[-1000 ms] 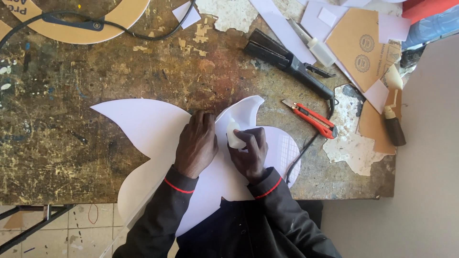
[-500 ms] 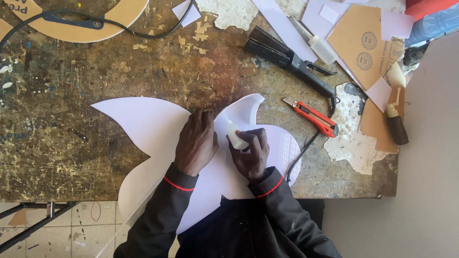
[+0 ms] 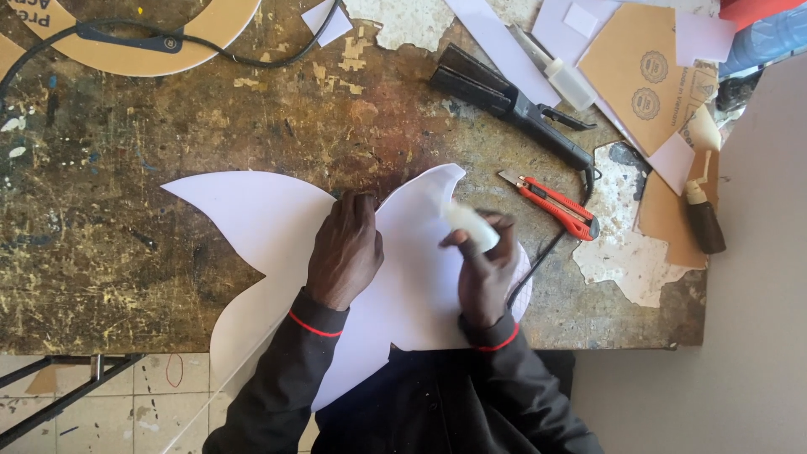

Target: Using a heating tool to soften plastic strips and gluing them to the edges of a sign cutout to form the sign's structure.

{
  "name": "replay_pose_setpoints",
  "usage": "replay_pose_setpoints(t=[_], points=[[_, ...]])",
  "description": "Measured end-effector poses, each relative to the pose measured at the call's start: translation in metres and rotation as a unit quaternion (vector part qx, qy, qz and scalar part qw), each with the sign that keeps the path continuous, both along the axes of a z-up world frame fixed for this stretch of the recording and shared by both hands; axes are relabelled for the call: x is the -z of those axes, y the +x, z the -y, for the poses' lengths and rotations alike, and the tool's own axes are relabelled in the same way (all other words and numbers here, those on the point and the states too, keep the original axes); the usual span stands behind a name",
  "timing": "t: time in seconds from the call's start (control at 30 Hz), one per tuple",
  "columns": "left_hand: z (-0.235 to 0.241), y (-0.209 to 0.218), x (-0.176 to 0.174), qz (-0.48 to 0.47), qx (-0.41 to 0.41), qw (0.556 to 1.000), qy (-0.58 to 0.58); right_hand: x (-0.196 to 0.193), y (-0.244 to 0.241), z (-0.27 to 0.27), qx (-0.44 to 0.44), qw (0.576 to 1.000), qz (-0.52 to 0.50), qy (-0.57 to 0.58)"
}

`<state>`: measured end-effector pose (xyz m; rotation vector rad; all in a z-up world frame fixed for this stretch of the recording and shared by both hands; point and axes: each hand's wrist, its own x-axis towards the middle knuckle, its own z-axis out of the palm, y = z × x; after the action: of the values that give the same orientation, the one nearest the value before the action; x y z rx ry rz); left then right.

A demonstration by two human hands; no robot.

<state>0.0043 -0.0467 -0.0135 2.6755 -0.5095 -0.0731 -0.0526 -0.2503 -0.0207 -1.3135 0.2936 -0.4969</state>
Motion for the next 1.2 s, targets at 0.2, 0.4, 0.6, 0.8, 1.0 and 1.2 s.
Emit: replay_pose_setpoints(t=[0.2, 0.4, 0.6, 0.8, 1.0, 1.2], points=[[0.001, 0.0, 0.002, 0.025, 0.005, 1.0, 0.017, -0.047, 0.073, 0.034, -0.096, 0.992, 0.023, -0.082], [0.003, -0.002, 0.013, 0.037, -0.001, 0.999, 0.019, -0.051, 0.163, 0.01, -0.238, 0.902, 0.048, -0.358], [0.005, -0.001, 0.02, 0.052, -0.009, 0.998, 0.025, -0.031, 0.207, 0.0, -0.391, 0.791, -0.01, -0.471], [0.005, -0.002, 0.022, 0.067, -0.012, 0.997, -0.038, -0.041, 0.248, 0.007, -0.334, 0.737, 0.059, -0.585], [0.007, -0.002, 0.025, 0.081, -0.008, 0.997, -0.013, 0.016, 0.358, -0.037, -0.305, 0.628, 0.023, -0.715], [0.007, -0.002, 0.022, 0.116, -0.019, 0.993, -0.028, 0.027, 0.384, -0.083, -0.234, 0.657, -0.056, -0.715]])
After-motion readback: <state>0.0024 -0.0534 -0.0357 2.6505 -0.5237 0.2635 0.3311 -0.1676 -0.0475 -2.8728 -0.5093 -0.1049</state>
